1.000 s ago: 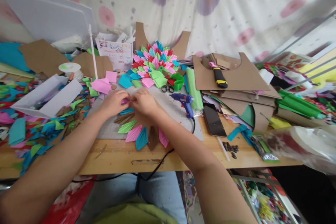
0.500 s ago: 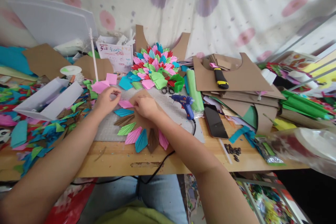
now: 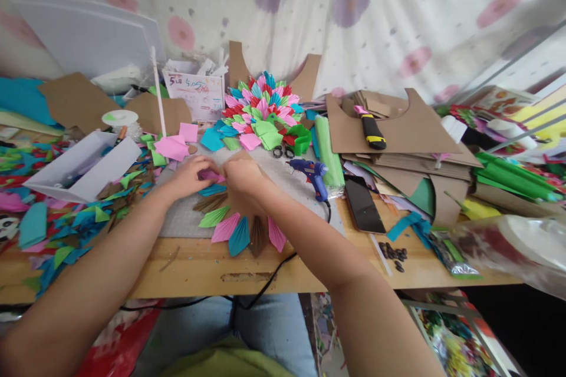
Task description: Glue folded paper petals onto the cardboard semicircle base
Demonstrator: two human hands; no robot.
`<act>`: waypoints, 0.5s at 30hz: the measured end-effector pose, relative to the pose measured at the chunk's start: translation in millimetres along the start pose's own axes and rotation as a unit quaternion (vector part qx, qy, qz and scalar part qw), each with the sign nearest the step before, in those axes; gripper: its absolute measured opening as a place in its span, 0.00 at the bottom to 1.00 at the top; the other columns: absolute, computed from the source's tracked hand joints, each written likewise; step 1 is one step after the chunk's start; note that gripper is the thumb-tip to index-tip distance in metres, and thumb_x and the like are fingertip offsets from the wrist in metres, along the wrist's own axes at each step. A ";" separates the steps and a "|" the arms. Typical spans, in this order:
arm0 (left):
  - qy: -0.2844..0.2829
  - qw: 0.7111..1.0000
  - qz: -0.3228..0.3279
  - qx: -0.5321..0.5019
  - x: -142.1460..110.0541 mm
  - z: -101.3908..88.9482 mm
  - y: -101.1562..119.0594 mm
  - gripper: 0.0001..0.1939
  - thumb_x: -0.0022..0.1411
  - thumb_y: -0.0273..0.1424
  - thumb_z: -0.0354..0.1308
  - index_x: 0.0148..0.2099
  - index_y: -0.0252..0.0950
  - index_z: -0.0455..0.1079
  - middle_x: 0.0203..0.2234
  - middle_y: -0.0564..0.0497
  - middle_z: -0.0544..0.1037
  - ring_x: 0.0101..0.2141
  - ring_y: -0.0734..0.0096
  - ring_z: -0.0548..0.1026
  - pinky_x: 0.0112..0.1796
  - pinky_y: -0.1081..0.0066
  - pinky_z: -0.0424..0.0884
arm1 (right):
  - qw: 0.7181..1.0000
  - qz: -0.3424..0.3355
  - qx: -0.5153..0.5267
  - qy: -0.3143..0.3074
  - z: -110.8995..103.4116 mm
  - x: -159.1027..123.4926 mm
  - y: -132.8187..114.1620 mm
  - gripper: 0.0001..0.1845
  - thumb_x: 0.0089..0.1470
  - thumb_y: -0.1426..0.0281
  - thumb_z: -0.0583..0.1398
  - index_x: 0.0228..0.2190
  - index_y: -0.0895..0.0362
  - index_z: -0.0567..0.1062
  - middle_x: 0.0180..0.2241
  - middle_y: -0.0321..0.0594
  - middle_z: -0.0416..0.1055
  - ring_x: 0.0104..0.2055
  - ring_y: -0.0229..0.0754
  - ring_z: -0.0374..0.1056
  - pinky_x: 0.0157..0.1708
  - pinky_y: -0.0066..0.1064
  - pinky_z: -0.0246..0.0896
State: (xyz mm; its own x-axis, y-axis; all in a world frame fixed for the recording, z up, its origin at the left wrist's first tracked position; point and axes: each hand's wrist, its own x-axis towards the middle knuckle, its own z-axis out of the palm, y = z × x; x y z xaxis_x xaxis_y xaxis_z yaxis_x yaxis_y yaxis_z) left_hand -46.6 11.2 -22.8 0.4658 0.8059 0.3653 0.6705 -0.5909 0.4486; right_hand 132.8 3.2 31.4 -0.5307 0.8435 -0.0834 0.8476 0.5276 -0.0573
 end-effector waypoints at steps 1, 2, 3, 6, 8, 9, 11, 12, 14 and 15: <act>-0.001 1.000 -0.001 -0.003 0.0 0.5 -0.7 0.08 0.53 0.35 0.58 0.35 0.38 0.72 0.35 0.51 0.74 0.39 0.66 0.70 0.43 0.66 0.66 | 1.000 0.001 0.000 -0.003 -0.6 0.2 -0.3 0.13 0.55 0.68 0.54 0.38 0.56 0.77 0.38 0.45 0.76 0.42 0.44 0.70 0.40 0.30 0.59; -0.003 1.000 -0.002 -0.005 -0.1 0.8 -1.4 0.08 0.53 0.35 0.59 0.35 0.38 0.72 0.35 0.51 0.74 0.40 0.66 0.70 0.43 0.65 0.66 | 1.000 0.002 0.001 -0.006 -1.1 0.4 -0.5 0.14 0.56 0.68 0.54 0.39 0.56 0.77 0.38 0.44 0.75 0.43 0.44 0.70 0.40 0.29 0.59; -0.005 1.000 -0.006 -0.006 -0.1 0.9 -2.0 0.09 0.52 0.36 0.59 0.35 0.38 0.72 0.35 0.51 0.74 0.40 0.66 0.70 0.43 0.65 0.66 | 1.000 0.002 0.002 -0.009 -1.5 0.5 -0.7 0.14 0.56 0.68 0.54 0.39 0.56 0.77 0.38 0.45 0.75 0.43 0.44 0.70 0.40 0.29 0.59; -0.005 1.000 -0.021 -0.003 0.1 -1.1 -3.0 0.10 0.51 0.35 0.59 0.36 0.38 0.71 0.36 0.51 0.75 0.40 0.65 0.70 0.45 0.64 0.66 | 1.000 0.003 0.004 -0.015 -2.1 0.6 -0.8 0.14 0.56 0.69 0.54 0.38 0.57 0.77 0.40 0.45 0.75 0.43 0.44 0.70 0.41 0.29 0.59; 0.011 0.999 -0.036 -0.005 0.4 -4.0 -3.0 0.09 0.52 0.33 0.57 0.37 0.37 0.71 0.37 0.50 0.75 0.41 0.65 0.71 0.45 0.64 0.66 | 1.000 0.001 0.000 -0.007 -1.8 0.7 -0.8 0.14 0.56 0.69 0.53 0.38 0.58 0.77 0.41 0.46 0.75 0.44 0.44 0.69 0.42 0.30 0.59; 0.023 0.999 -0.044 -0.006 0.5 -5.6 -2.9 0.09 0.53 0.32 0.56 0.38 0.36 0.71 0.37 0.49 0.75 0.41 0.65 0.71 0.45 0.64 0.66 | 1.000 0.000 -0.003 -0.003 -1.4 0.8 -0.8 0.14 0.56 0.70 0.53 0.38 0.58 0.77 0.42 0.46 0.74 0.44 0.44 0.69 0.42 0.30 0.60; 0.043 0.997 -0.056 -0.003 0.8 -8.4 -2.6 0.09 0.54 0.30 0.54 0.38 0.36 0.71 0.36 0.49 0.76 0.40 0.65 0.71 0.44 0.64 0.66 | 1.000 0.000 -0.008 0.003 -0.8 0.7 -1.1 0.13 0.55 0.70 0.54 0.39 0.58 0.77 0.43 0.46 0.74 0.45 0.45 0.69 0.42 0.30 0.60; 0.045 0.997 -0.058 0.001 0.9 -9.4 -2.5 0.09 0.54 0.30 0.53 0.38 0.36 0.71 0.35 0.49 0.76 0.40 0.65 0.71 0.44 0.64 0.66 | 1.000 0.001 -0.009 0.002 -0.7 0.6 -1.3 0.13 0.55 0.70 0.55 0.39 0.58 0.77 0.43 0.47 0.74 0.45 0.45 0.69 0.42 0.30 0.60; 0.032 0.998 -0.051 0.008 1.1 -9.9 -2.6 0.08 0.54 0.31 0.54 0.36 0.36 0.71 0.34 0.50 0.76 0.39 0.65 0.71 0.43 0.65 0.66 | 1.000 -0.001 -0.014 -0.004 -1.4 0.4 -2.0 0.13 0.55 0.70 0.54 0.39 0.59 0.77 0.43 0.47 0.74 0.45 0.45 0.69 0.42 0.30 0.61; 0.022 0.999 -0.045 0.009 1.2 -9.6 -2.9 0.07 0.54 0.32 0.55 0.35 0.37 0.71 0.34 0.50 0.75 0.39 0.65 0.71 0.43 0.65 0.66 | 1.000 -0.003 -0.017 -0.006 -2.1 0.2 -2.5 0.13 0.56 0.70 0.54 0.39 0.59 0.77 0.43 0.47 0.74 0.45 0.45 0.69 0.41 0.30 0.61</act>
State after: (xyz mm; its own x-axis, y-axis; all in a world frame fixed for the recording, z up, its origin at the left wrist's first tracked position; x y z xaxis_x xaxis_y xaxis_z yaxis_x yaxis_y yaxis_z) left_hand -53.5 13.5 -15.9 0.3771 0.8533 0.3601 0.7188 -0.5148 0.4673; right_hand 130.5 2.2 33.6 -0.5362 0.8388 -0.0943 0.8435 0.5366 -0.0231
